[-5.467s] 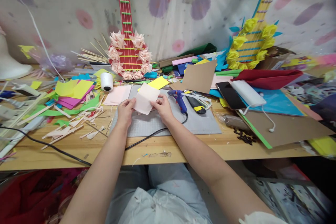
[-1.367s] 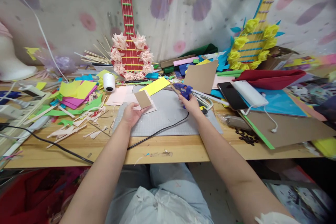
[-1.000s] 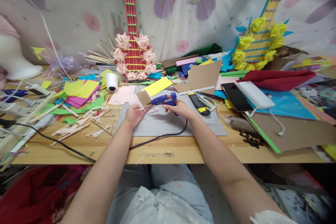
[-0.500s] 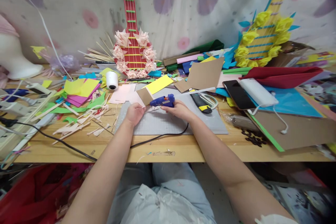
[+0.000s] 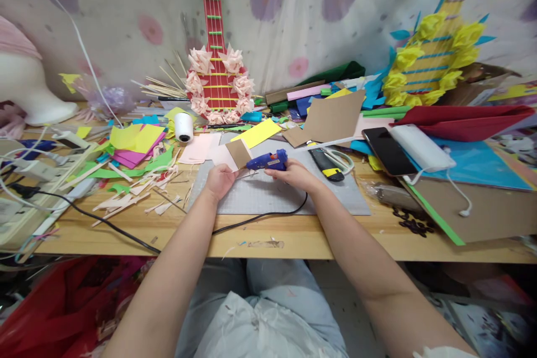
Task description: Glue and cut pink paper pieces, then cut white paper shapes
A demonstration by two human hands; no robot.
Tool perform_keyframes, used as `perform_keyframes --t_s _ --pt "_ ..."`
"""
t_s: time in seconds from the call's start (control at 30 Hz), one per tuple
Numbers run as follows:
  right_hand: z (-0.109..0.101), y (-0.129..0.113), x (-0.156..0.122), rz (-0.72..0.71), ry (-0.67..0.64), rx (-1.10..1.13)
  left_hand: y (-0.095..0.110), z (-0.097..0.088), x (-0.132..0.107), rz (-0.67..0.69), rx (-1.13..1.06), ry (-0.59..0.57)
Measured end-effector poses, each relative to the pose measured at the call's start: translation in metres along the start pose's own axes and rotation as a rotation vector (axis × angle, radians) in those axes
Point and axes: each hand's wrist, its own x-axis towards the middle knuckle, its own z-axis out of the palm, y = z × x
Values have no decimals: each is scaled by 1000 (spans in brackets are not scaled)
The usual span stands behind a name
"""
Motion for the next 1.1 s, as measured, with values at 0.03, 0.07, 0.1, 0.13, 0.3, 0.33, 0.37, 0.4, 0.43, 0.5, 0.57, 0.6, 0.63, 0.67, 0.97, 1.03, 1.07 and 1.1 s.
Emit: perform_keyframes --t_s 0.03,0.07,0.1,0.13,0.3,0.33,0.37,0.4,0.43,0.5,0.57,0.6,0.63,0.67,0.97,1.03,1.07,1.1 --pt "0 1 -1 4 -15 -6 0 0 0 6 -2 6" --pt "0 2 -1 7 -22 -4 0 -1 1 10 -3 7" --pt "1 2 -1 10 -22 2 0 -1 1 11 -3 6" --pt "1 3 -1 9 -16 8 0 -1 1 10 -2 2" --pt "2 4 1 4 22 -17 0 1 -1 -6 11 -4" --pt "2 4 1 6 21 -23 1 1 -1 -8 14 -4" --pt "3 4 1 6 20 -28 1 2 -2 -9 17 -6" --pt "3 4 1 4 19 -31 1 2 -2 -9 19 -9" --pt "3 4 1 2 18 -35 1 3 -2 -8 20 -13" --pt "3 4 1 -3 20 -46 1 3 -2 -10 24 -24" --pt "3 3 1 -5 28 -56 1 2 -1 -10 31 -32" --pt "3 2 1 -7 34 -56 0 2 -1 -13 35 -36" --pt "3 2 1 -9 38 -51 0 2 -1 -20 38 -41" --pt "3 2 2 -11 42 -41 0 1 -1 -25 38 -46" --pt "9 2 9 6 102 73 0 4 -4 -52 70 -79" --pt "11 2 12 0 123 92 0 4 -4 -70 76 -88" --pt "12 1 13 -8 135 100 0 4 -4 -73 73 -76" --pt "12 1 14 -16 144 107 0 4 -4 -70 70 -59"
